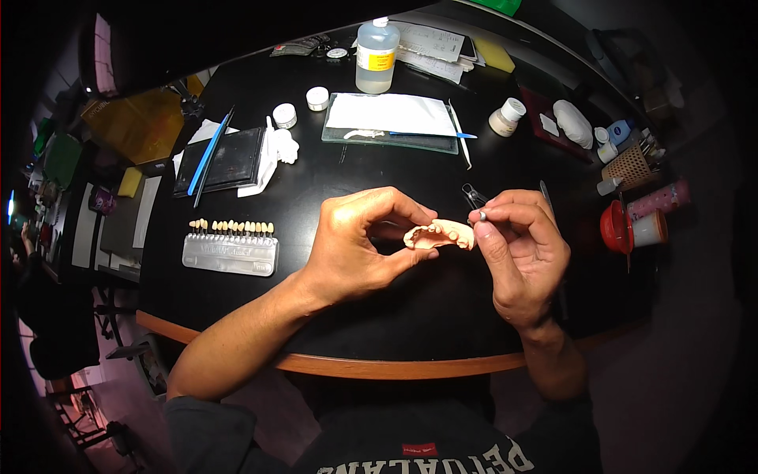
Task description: The person fits a dental implant into a partial denture model by hand, then uses a white cloth to wipe the surface of the denture.
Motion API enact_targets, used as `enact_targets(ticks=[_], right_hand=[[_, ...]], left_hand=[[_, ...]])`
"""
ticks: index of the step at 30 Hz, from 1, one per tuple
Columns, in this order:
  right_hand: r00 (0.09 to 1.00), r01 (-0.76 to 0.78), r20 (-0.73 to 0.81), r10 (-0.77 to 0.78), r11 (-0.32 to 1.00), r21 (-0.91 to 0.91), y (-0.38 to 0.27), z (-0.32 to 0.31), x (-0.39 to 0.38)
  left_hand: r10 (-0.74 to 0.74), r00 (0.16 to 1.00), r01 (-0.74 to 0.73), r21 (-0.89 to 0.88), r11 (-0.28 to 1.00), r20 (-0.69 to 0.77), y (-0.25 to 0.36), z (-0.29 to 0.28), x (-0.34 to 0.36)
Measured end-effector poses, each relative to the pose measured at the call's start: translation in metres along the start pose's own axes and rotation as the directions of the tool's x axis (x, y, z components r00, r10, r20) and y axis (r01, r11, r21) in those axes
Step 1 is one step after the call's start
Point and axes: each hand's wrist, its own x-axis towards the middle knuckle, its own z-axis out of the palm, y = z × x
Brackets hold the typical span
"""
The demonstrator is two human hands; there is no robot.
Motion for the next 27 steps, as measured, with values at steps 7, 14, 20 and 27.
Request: enact_targets(ticks=[7, 14, 20, 27], right_hand=[[0.999, 0.052, 0.006, -0.052, 0.998, -0.046, -0.0026, 0.0031, -0.0011], [0.998, 0.066, -0.006, -0.067, 0.996, -0.060, -0.0040, 0.0051, -0.0021], [0.997, 0.077, -0.013, -0.077, 0.996, -0.048, -0.0043, 0.0068, -0.0027], [0.999, 0.053, 0.010, -0.053, 0.998, -0.039, -0.0026, 0.0072, -0.0027]], left_hand=[[0.010, 1.000, -0.010, -0.005, 1.000, -0.021, 0.0006, -0.0004, -0.0003], [0.088, 0.993, -0.089, -0.008, 0.996, -0.080, -0.0018, 0.0016, -0.0006], [0.100, 0.992, -0.100, 0.002, 0.995, -0.080, 0.0009, 0.0019, 0.0005], [0.083, 0.995, -0.084, -0.012, 0.996, -0.057, -0.0012, -0.0001, 0.0004]])
